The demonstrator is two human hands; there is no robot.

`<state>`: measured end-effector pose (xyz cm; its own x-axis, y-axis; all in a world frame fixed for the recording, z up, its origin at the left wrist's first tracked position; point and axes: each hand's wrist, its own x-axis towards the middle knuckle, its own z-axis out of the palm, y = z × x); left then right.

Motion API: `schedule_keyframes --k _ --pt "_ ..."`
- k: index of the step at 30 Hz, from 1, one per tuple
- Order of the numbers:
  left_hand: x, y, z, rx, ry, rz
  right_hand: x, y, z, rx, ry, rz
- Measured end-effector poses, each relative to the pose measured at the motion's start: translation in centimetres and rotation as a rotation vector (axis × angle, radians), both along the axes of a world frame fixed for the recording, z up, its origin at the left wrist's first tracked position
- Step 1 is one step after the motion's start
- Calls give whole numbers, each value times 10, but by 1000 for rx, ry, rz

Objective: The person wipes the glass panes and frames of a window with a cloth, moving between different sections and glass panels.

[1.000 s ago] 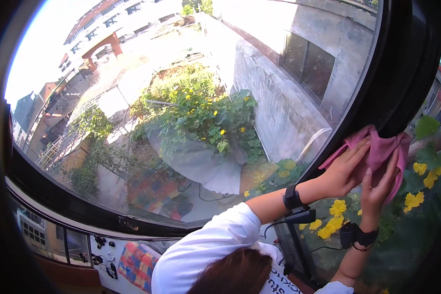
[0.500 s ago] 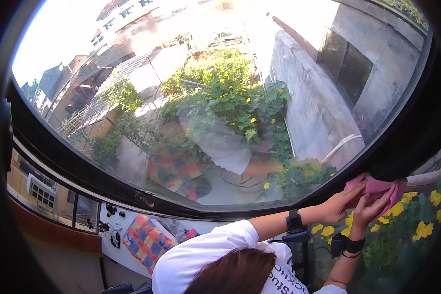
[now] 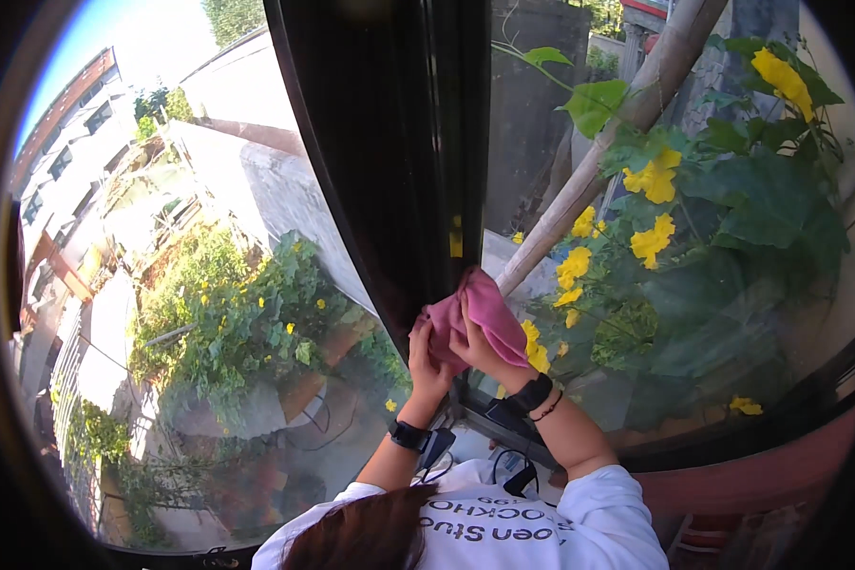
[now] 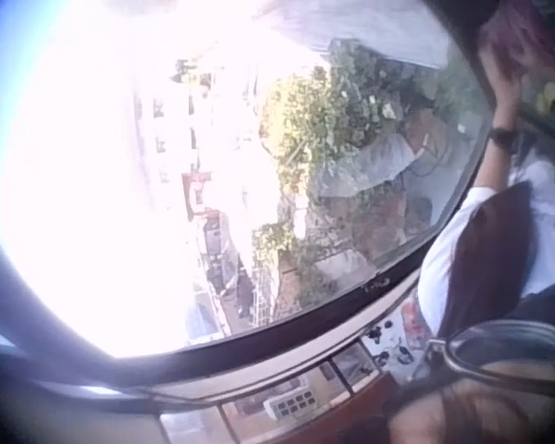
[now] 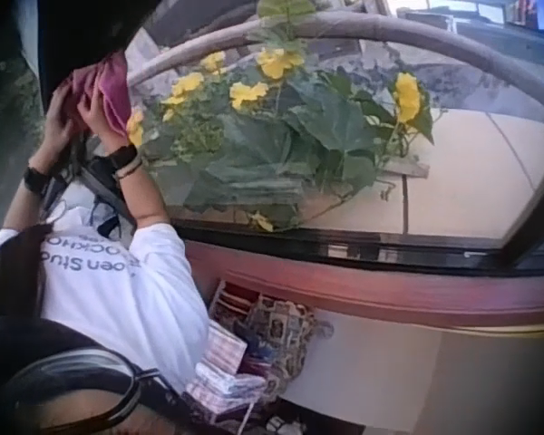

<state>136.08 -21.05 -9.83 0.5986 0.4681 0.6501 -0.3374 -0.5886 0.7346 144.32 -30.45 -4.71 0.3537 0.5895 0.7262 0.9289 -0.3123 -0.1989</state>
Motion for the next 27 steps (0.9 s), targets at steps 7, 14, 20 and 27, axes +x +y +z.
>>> schedule_keyframes --k 7,14,20,27 --pt "5 -8 17 -8 -77 22 -9 -19 -6 -21 178 97" --pt "12 13 136 -53 -375 -367 -15 -11 167 346 -52 232" --pt "20 7 56 -68 -211 2 -13 0 60 138 161 175" --pt "20 12 44 -156 -103 75 -13 -6 43 103 148 144"
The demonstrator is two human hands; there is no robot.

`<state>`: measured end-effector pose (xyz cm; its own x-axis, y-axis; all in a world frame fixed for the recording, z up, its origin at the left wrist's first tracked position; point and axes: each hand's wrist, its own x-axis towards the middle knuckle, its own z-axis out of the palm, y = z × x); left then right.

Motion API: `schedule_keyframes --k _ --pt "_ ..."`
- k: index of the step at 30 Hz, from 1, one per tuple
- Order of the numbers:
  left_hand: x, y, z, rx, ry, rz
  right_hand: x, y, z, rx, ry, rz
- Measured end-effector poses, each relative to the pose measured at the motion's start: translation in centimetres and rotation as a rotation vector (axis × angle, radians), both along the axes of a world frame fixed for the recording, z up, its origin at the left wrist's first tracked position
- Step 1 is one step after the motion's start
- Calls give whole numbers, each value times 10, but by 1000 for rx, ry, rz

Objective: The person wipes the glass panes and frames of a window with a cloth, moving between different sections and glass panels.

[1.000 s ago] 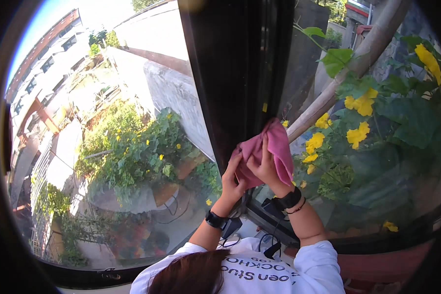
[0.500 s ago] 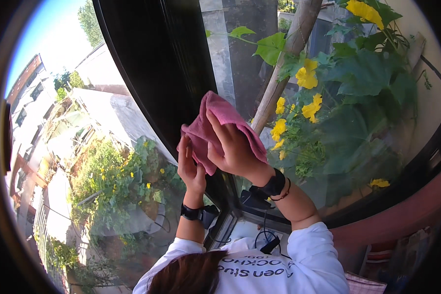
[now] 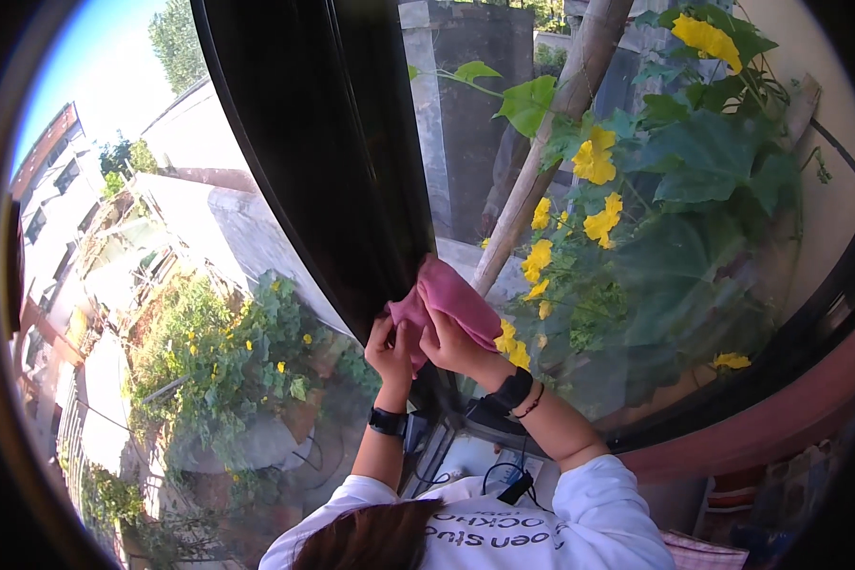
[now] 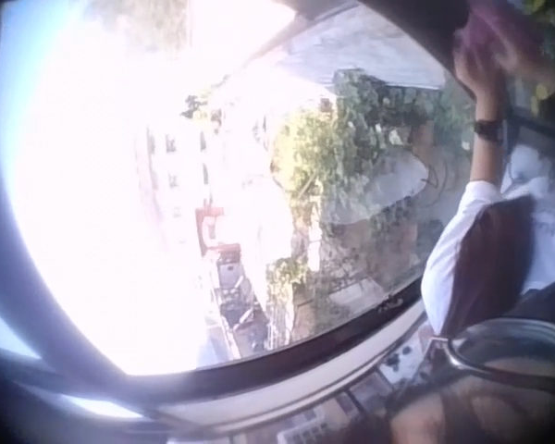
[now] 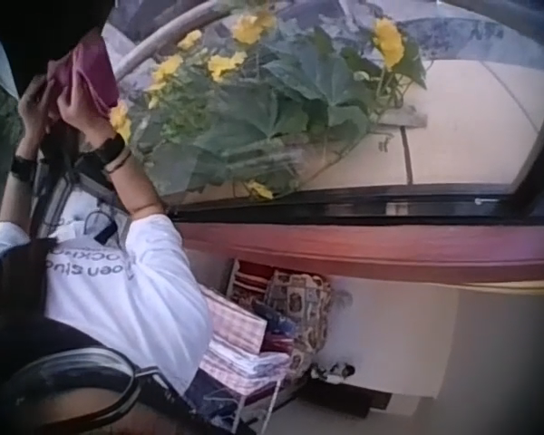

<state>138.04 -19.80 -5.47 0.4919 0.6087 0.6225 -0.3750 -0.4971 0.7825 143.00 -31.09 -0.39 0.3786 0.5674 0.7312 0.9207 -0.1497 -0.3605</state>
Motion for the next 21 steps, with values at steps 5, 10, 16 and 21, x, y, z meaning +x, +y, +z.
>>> schedule_keyframes --k 5,10,16,21 --pt "13 4 88 -20 -376 -19 -9 15 112 134 -408 -30" --pt "12 -7 111 -102 -207 6 -4 50 138 338 -409 -109" --pt "19 -12 4 99 -98 173 -16 35 46 113 -276 -189" --pt "10 0 -25 161 16 116 -17 27 27 151 -127 -7"
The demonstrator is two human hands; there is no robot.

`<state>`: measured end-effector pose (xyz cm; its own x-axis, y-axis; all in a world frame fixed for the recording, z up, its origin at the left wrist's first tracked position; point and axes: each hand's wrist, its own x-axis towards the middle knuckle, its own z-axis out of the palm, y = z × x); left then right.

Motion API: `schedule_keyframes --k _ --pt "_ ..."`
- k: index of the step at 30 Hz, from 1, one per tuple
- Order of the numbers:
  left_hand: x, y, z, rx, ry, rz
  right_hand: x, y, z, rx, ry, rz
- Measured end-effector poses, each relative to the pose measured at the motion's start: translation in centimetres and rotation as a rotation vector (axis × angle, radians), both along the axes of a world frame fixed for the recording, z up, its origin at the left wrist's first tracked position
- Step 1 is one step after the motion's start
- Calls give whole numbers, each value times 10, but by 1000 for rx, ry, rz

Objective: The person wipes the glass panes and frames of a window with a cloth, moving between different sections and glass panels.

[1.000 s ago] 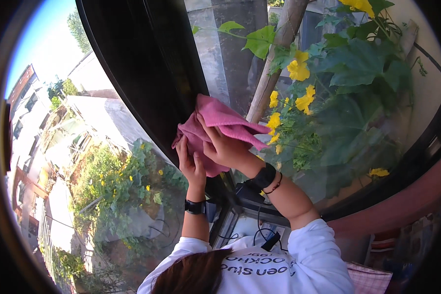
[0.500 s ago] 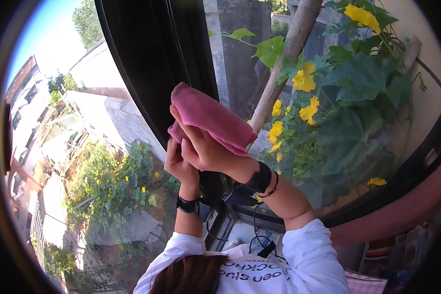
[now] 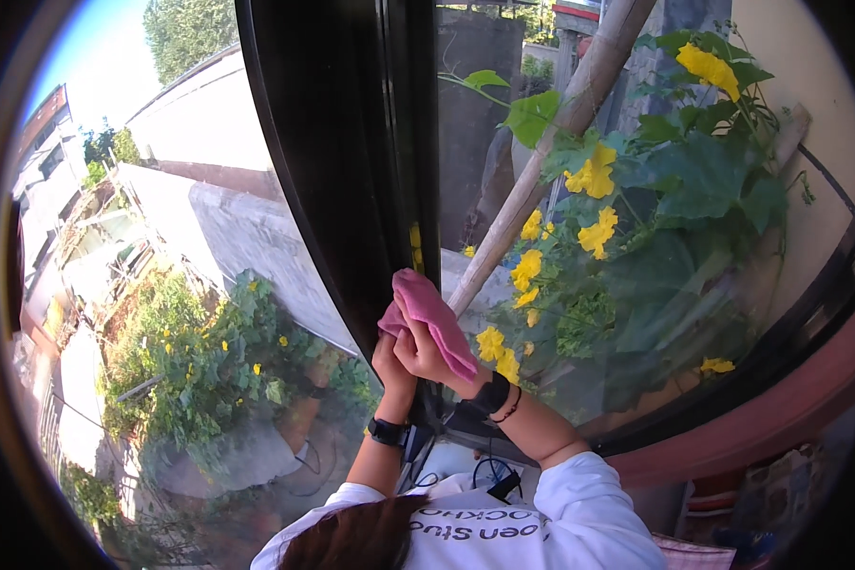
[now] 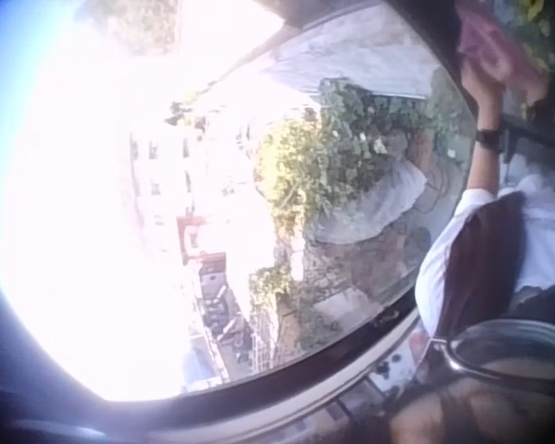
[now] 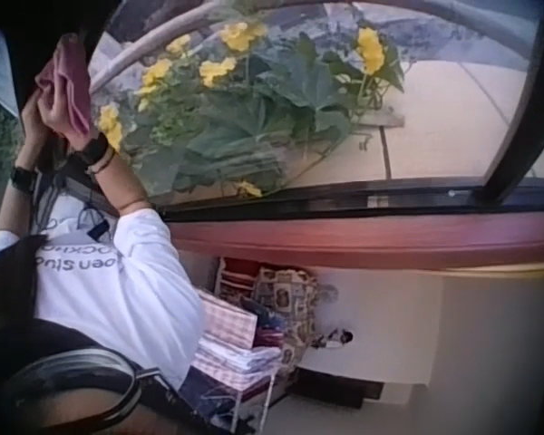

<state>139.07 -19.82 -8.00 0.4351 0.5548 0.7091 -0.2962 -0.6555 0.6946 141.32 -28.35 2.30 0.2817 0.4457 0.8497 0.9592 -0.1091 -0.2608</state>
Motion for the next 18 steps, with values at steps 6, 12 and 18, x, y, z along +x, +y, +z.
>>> schedule_keyframes --k 6,12,18 --pt "10 4 133 -59 -313 -10 24 -6 131 139 -340 -24" --pt "14 -2 126 -158 -137 105 33 17 125 12 -382 -148" --pt "0 -10 -2 -203 55 57 17 5 -14 -237 -230 -165"
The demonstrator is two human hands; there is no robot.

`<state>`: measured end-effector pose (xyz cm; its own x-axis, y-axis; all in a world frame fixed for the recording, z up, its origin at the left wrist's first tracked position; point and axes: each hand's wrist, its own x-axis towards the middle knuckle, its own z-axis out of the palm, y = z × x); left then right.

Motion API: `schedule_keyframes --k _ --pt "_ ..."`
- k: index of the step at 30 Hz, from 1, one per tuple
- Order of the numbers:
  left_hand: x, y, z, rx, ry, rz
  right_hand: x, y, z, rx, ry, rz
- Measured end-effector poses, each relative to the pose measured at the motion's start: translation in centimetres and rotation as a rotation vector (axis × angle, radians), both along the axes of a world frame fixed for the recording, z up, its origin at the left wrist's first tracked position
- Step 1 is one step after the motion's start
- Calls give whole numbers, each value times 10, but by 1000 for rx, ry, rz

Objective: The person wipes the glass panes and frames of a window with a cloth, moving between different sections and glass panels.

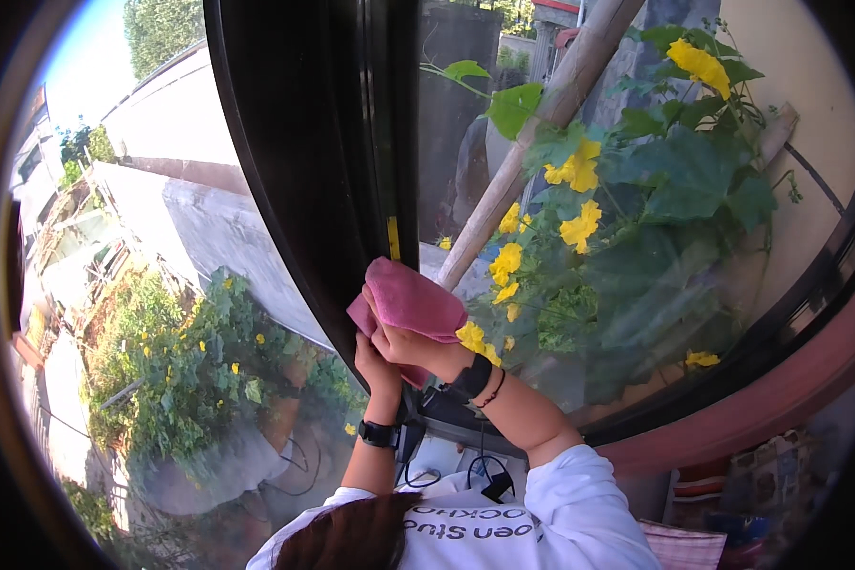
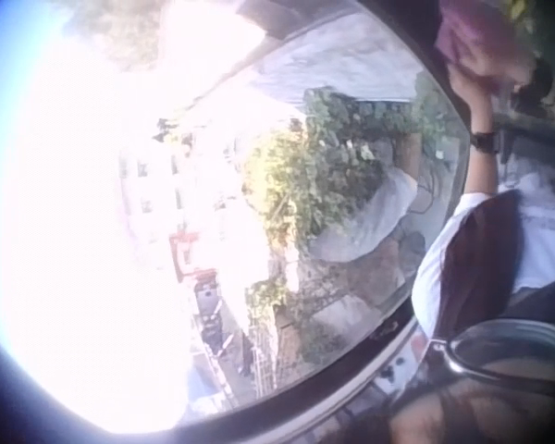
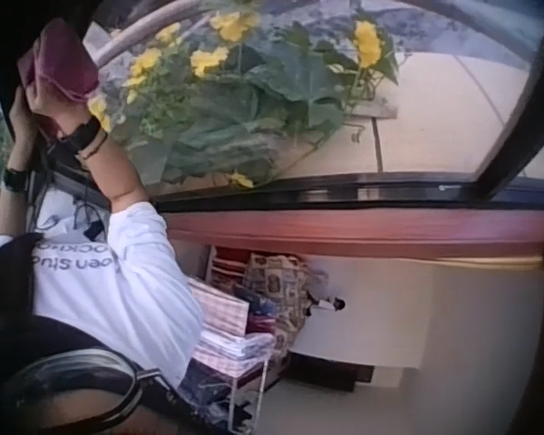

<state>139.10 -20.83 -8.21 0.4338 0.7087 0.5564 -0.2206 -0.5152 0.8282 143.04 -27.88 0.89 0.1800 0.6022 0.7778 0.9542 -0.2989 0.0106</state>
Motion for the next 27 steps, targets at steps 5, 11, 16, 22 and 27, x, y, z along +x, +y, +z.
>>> schedule_keyframes --k 5,11,16,22,27 --pt "-14 2 -51 -187 348 -138 -11 -18 -51 -71 347 125" --pt "-8 13 91 6 -161 -248 -12 -4 88 165 142 139" --pt "-7 11 99 134 -127 -184 -12 7 95 159 156 86" --pt "-9 6 -47 56 113 -211 -31 1 -63 68 401 63" --pt "-25 9 -66 -87 118 -282 -44 -17 -100 86 528 69"
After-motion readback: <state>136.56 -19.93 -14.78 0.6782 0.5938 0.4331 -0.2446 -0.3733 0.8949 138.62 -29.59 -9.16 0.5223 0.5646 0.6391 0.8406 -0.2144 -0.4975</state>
